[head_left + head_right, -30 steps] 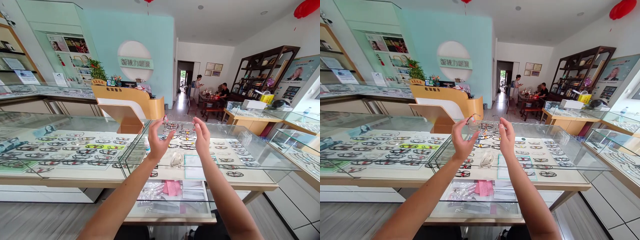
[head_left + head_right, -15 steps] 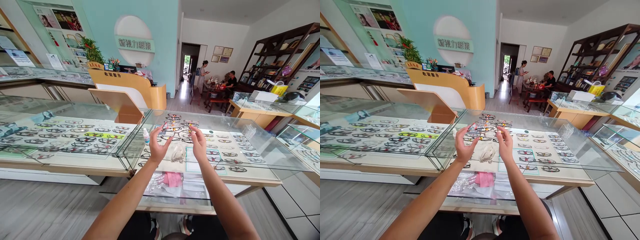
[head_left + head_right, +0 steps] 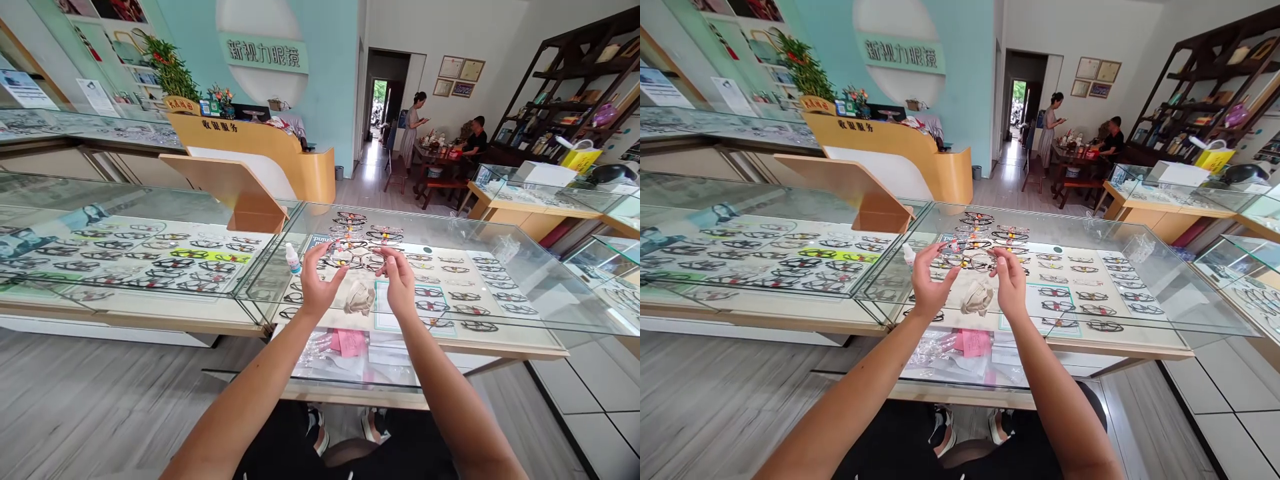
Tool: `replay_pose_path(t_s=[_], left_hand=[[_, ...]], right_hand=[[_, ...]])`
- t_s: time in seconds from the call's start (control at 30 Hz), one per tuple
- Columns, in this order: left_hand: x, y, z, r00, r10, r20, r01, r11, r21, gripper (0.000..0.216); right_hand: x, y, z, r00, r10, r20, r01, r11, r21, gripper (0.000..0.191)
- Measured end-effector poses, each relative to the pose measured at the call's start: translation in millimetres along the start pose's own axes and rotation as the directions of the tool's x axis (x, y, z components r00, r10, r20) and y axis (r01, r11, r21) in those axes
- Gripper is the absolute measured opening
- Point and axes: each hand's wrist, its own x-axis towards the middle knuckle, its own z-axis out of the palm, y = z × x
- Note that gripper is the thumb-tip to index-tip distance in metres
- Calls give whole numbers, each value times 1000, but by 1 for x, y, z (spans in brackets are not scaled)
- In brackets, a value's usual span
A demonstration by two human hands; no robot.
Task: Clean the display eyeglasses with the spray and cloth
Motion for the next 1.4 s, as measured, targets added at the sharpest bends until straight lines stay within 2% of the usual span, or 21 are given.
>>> replay_pose_path(t_s=[0.27, 0.63, 0.77, 0.87, 0.93, 1.0, 1.2, 1.4], left_hand=[[-1, -1, 0, 997, -61, 38, 61, 998, 10, 63], [-1, 4, 2, 994, -89, 70, 91, 996, -23, 62], [3, 4, -2, 999, -9, 54, 7, 1000, 26, 61], [7, 7, -5, 990, 129, 64, -134, 988, 82, 58], [9, 9, -6, 974, 208, 88, -217, 970, 108, 58], [10, 11, -7, 959, 260, 113, -272, 955, 116, 60], [11, 19, -9, 932, 331, 148, -350, 929, 124, 63], [13, 24, -10, 944, 276, 183, -293, 954, 70, 56]], right_hand=[[1, -2, 0, 1000, 4, -5, -5, 999, -54, 43], [3, 1, -5, 996, 73, 59, -77, 996, 55, 43], [3, -8, -9, 998, 11, 66, -10, 1000, -14, 38], [3, -16, -14, 983, -161, 88, 173, 973, -156, 30], [3, -19, -16, 951, -277, 136, 303, 919, -252, 24], [4, -20, -18, 924, -335, 185, 380, 866, -325, 19], [8, -14, -21, 907, -313, 280, 409, 808, -424, 14], [15, -8, -30, 907, -192, 374, 336, 867, -369, 20]])
